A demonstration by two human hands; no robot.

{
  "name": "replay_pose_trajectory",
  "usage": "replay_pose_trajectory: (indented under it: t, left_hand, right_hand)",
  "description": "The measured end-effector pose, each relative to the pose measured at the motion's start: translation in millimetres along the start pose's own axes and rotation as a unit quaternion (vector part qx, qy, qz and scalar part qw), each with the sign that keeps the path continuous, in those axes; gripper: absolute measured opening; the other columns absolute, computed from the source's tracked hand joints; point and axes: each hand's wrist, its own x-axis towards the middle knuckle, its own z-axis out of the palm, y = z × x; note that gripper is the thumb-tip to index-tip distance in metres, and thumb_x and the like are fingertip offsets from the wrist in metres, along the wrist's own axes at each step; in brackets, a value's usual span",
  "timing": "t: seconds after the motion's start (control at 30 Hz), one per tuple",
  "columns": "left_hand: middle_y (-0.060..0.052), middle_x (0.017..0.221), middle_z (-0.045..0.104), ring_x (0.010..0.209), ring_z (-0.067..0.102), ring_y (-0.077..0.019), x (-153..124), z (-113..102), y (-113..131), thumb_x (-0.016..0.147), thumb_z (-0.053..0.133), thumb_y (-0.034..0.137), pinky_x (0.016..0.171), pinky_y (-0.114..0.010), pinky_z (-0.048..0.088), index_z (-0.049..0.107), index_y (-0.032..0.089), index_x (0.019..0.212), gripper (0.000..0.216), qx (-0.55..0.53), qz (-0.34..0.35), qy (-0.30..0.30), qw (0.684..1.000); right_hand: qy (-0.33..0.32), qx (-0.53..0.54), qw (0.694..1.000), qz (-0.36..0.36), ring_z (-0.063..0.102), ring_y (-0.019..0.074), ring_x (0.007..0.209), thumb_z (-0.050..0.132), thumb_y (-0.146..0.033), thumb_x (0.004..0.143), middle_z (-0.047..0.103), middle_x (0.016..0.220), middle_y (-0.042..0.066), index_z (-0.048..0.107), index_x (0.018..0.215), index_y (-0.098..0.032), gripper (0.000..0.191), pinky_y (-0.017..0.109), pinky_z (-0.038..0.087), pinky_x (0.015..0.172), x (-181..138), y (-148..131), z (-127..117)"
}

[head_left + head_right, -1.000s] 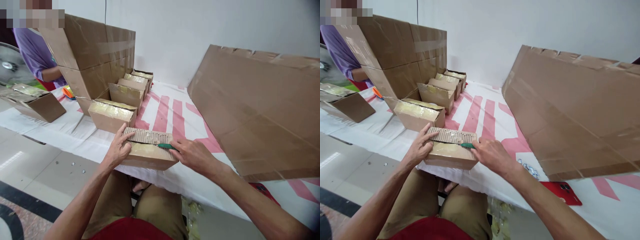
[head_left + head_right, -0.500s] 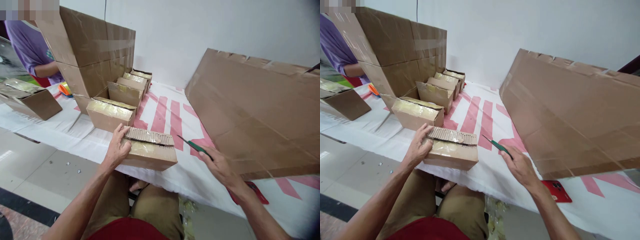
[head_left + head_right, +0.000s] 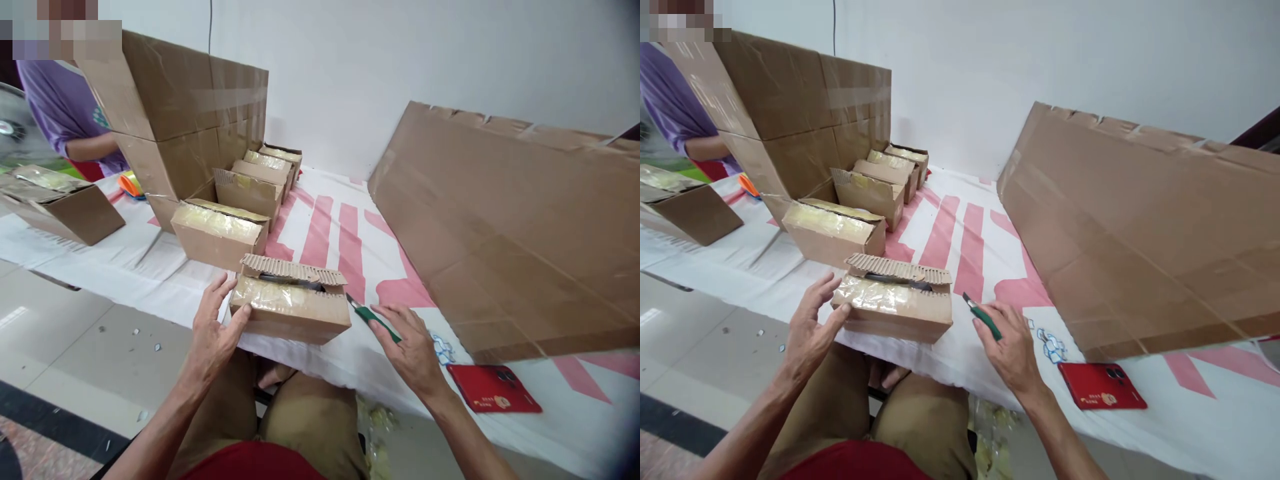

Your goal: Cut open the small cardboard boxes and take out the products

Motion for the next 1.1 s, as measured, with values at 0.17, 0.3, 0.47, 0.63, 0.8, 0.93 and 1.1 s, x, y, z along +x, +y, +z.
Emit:
replay_pose_trajectory:
  t: [0.17,0.3,0.47,0.63,0.8,0.93,1.1]
  left_hand:
    - [-0.014,0.147,0.059,0.139,0.055,-0.0312,-5,3,3,0.092,0.066,0.044,0.112,-0.05,0.049,0.064,0.022,0.132,0.046,-0.011,-0.027,-0.002,1.0]
    - [-0.014,0.15,0.057,0.139,0.054,-0.0306,-6,6,5,0.091,0.067,0.044,0.107,-0.047,0.052,0.064,0.023,0.132,0.047,-0.052,-0.053,-0.004,0.997]
    - [-0.014,0.15,0.057,0.136,0.057,-0.0295,-7,8,1,0.089,0.07,0.043,0.108,-0.045,0.05,0.062,0.023,0.131,0.047,-0.141,-0.096,-0.018,0.985]
    - [-0.015,0.15,0.057,0.136,0.057,-0.0301,-6,8,-5,0.089,0.071,0.046,0.113,-0.047,0.045,0.065,0.022,0.124,0.043,-0.179,-0.12,-0.038,0.976]
    - [-0.014,0.158,0.048,0.144,0.05,-0.036,-6,2,-6,0.081,0.077,0.047,0.116,-0.051,0.041,0.067,0.022,0.09,0.029,-0.176,-0.104,-0.04,0.978]
    - [-0.015,0.152,0.055,0.14,0.053,-0.0347,-5,-2,-7,0.083,0.074,0.051,0.115,-0.05,0.041,0.064,0.022,0.086,0.031,-0.179,-0.088,-0.061,0.978]
    - [-0.015,0.148,0.059,0.137,0.056,-0.0336,-2,-4,-7,0.086,0.07,0.056,0.112,-0.048,0.044,0.064,0.022,0.086,0.034,-0.179,-0.07,-0.079,0.978]
  right_hand:
    - [0.002,0.035,0.995,-0.096,0.061,0.0317,0.122,0.052,-0.04,0.104,0.064,0.134,0.015,0.07,0.123,-0.02,0.033,0.047,0.048,0.099,37,-65,-8]
    - [-0.028,-0.002,0.995,-0.097,0.048,0.0404,0.141,0.051,-0.05,0.102,0.048,0.155,0.021,0.069,0.126,-0.018,0.044,0.057,0.044,0.105,52,-80,10]
    - [-0.047,0.006,0.995,-0.087,0.043,0.0431,0.146,0.065,-0.053,0.093,0.044,0.16,0.021,0.069,0.113,-0.02,0.039,0.062,0.043,0.108,63,-74,20]
    - [0.034,0.026,0.991,-0.128,0.048,0.0397,0.143,0.073,-0.037,0.09,0.049,0.156,0.02,0.059,0.103,-0.023,0.024,0.056,0.045,0.105,66,-87,6]
    - [0.053,0.07,0.966,-0.243,0.059,0.0341,0.126,0.065,-0.031,0.096,0.063,0.137,0.017,0.061,0.097,-0.021,0.011,0.052,0.045,0.104,47,-103,-16]
    - [-0.006,0.173,0.967,-0.189,0.067,0.025,0.109,0.052,-0.034,0.104,0.071,0.119,0.012,0.067,0.105,-0.022,0.019,0.041,0.054,0.092,45,-101,-35]
    - [-0.141,0.259,0.951,-0.095,0.072,0.0225,0.107,0.043,-0.036,0.109,0.078,0.109,0.008,0.073,0.104,-0.023,0.033,0.036,0.059,0.092,67,-106,-41]
